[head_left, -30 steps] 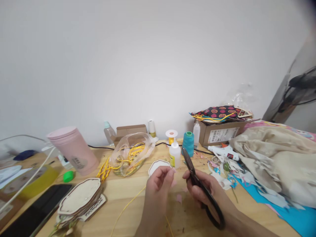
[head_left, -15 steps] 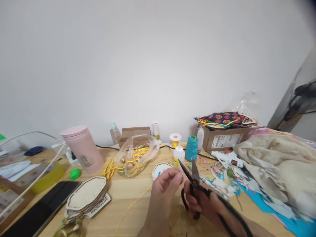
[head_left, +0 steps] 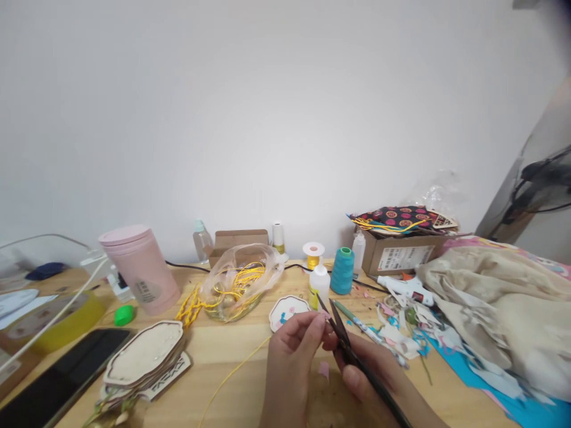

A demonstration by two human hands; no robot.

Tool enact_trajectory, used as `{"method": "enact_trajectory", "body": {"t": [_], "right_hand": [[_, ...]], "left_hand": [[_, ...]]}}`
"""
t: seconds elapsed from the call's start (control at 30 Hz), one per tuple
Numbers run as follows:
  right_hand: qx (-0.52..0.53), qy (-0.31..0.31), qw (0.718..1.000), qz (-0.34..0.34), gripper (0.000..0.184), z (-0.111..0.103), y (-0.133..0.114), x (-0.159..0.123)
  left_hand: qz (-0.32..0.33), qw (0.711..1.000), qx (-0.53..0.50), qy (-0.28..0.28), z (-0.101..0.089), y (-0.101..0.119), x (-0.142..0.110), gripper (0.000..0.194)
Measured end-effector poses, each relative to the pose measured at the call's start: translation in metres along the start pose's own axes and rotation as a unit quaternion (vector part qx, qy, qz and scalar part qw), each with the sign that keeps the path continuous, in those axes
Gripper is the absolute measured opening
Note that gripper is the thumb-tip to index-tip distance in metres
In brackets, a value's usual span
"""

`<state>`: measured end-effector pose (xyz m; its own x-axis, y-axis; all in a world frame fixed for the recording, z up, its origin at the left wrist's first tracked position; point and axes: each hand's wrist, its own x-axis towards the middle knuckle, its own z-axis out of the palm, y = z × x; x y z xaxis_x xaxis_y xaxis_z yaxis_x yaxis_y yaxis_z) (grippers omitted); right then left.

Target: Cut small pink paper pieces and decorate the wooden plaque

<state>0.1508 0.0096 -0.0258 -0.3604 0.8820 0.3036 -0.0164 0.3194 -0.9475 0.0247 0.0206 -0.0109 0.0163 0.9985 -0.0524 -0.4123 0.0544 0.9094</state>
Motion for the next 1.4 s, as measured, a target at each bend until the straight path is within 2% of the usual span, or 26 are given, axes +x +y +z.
{"method": "enact_trajectory", "body": {"t": [0.1, 0.27, 0.47, 0.57, 0.67, 0.77, 0.9, 1.0, 1.13, 1.4], "right_hand": [[0.0, -0.008, 1.0, -0.004, 0.042, 0.0, 0.0, 0.002], [-0.007, -0.014, 1.0, 0.005, 0.041, -0.001, 0.002, 0.002], [0.004, -0.011, 1.0, 0.004, 0.037, -0.004, -0.002, 0.002], [0.01, -0.011, 1.0, 0.005, 0.04, -0.006, 0.003, 0.003], [0.069, -0.046, 0.996, 0.019, 0.047, -0.005, 0.012, 0.002], [0.084, -0.042, 0.994, 0.05, 0.048, 0.0, 0.014, -0.001], [0.068, -0.026, 0.992, 0.1, 0.05, 0.006, 0.004, -0.004], [0.051, -0.031, 0.995, 0.076, 0.051, 0.007, -0.002, -0.003], [0.054, -0.034, 0.995, 0.082, 0.049, 0.006, -0.003, -0.001], [-0.026, 0.007, 0.999, 0.031, 0.05, 0.007, -0.003, 0.0]], "left_hand": [[0.0, 1.0, 0.006, -0.002, 0.002, 0.001, 0.0, 0.012], [0.022, 0.996, 0.085, 0.004, 0.003, 0.007, -0.004, 0.013], [0.054, 0.989, 0.131, -0.037, 0.005, 0.013, -0.008, 0.013], [0.018, 0.994, 0.098, -0.033, 0.003, 0.012, -0.005, 0.014], [-0.032, 0.999, 0.017, -0.038, -0.001, 0.007, -0.003, 0.014], [-0.028, 0.999, -0.023, -0.041, -0.004, 0.001, -0.002, 0.014], [-0.012, 0.999, -0.026, -0.015, -0.002, -0.001, -0.003, 0.018], [-0.006, 1.0, -0.015, -0.016, 0.004, 0.002, -0.004, 0.026], [0.006, 1.0, 0.008, -0.007, 0.009, 0.005, -0.007, 0.031], [0.001, 1.0, 0.023, -0.005, 0.008, 0.002, -0.009, 0.03]]}}
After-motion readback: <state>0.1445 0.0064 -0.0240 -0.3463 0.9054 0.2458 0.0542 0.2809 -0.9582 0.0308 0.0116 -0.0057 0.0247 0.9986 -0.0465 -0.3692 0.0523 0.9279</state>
